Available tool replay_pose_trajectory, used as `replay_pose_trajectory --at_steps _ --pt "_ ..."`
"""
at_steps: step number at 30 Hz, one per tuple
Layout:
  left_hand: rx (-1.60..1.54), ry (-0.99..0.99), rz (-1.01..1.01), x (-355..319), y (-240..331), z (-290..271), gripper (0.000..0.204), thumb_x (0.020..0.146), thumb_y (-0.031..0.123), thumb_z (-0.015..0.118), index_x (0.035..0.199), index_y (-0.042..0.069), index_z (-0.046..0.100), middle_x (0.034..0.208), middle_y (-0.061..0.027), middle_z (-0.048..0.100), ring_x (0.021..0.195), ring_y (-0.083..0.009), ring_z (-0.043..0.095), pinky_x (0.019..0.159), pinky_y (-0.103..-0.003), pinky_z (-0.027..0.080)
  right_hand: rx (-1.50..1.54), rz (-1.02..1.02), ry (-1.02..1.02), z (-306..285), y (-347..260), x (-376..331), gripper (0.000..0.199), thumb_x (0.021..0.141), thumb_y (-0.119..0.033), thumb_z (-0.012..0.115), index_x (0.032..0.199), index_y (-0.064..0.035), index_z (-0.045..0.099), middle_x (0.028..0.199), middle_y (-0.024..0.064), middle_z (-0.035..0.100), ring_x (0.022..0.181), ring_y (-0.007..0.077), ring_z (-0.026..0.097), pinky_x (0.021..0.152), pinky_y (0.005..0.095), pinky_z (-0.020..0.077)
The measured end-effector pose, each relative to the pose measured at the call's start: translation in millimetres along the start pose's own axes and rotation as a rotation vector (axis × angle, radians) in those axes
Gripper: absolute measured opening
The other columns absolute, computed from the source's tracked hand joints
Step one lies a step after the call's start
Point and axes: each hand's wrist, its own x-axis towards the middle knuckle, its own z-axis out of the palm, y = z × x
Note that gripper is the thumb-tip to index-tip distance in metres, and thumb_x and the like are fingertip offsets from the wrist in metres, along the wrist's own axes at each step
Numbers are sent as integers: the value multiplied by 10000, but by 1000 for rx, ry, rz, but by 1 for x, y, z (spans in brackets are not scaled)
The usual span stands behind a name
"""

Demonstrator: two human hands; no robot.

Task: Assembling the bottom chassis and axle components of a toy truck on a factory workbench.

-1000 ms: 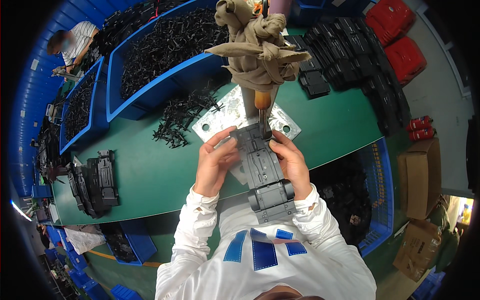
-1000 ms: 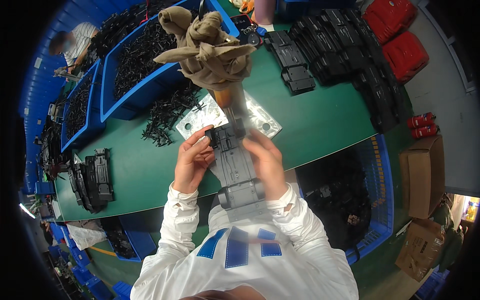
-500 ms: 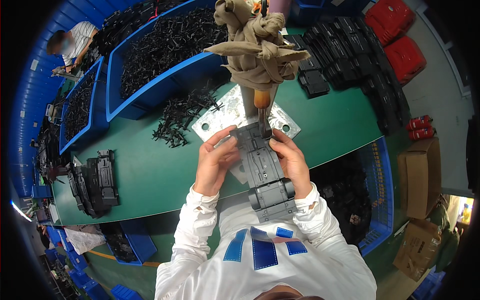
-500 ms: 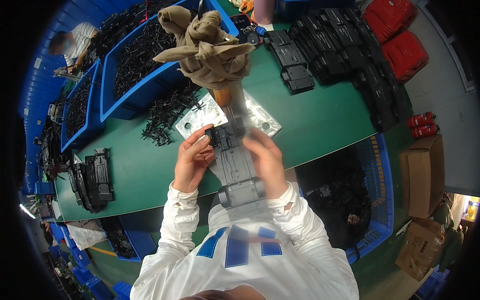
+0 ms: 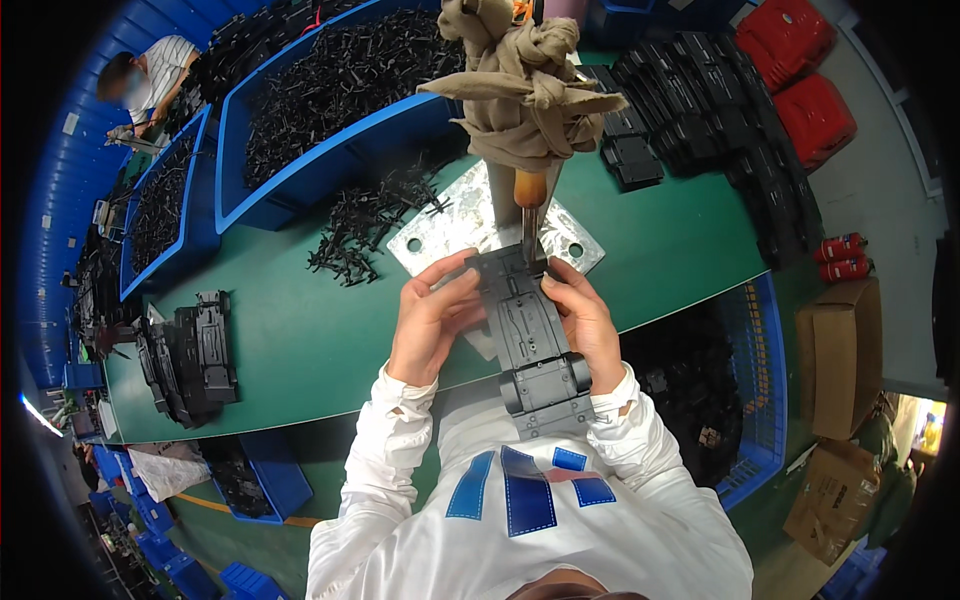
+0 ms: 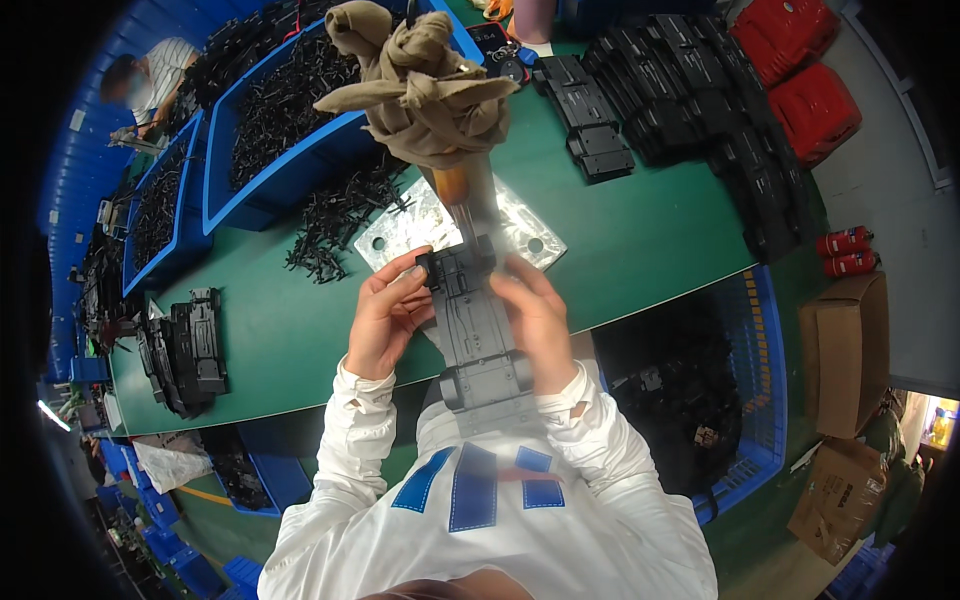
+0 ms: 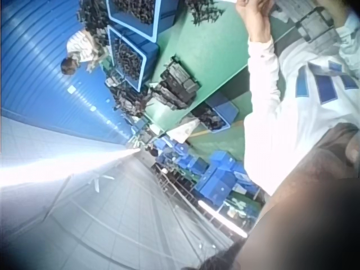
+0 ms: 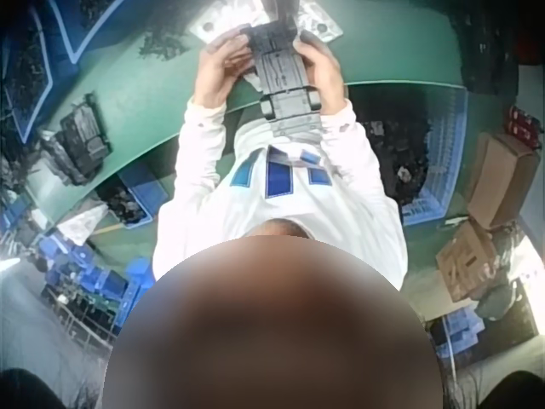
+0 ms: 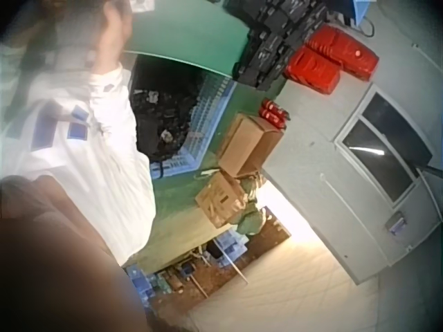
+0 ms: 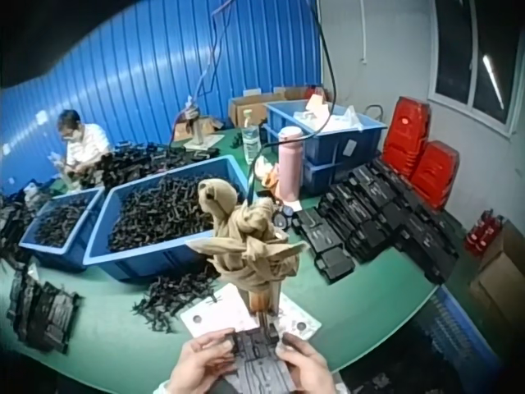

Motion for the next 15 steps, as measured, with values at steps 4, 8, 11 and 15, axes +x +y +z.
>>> replay_pose_trajectory --at_steps 4,8,11,15 --pt "14 -26 -18 -5 -4 -3 417 909 149 664 1302 36 583 768 24 603 694 -63 598 660 -226 536 11 19 42 -1 3 -9 612 912 -161 639 1427 47 384 1194 139 596 1066 201 583 951 312 461" --pt "38 -12 -35 -17 -13 -3 427 906 151 667 1305 31 578 778 15 603 699 -66 595 668 -223 530 120 43 55 -10 8 -23 516 883 -47 666 1335 58 439 1177 152 603 1082 216 592 945 320 471" --pt "12 -106 -7 -30 -23 -7 488 896 142 685 1324 -27 523 958 -63 684 816 -123 653 785 -276 530 161 66 61 -16 9 -42 467 898 -41 650 1306 25 434 1156 157 607 1071 218 599 933 330 481" --pt "46 -122 105 -63 -26 3 495 885 75 664 1335 -51 503 853 -71 701 762 -99 637 767 -260 516 185 -4 -19 -14 6 -77 456 909 -12 618 1312 -2 405 1122 144 622 1001 199 623 903 317 495"
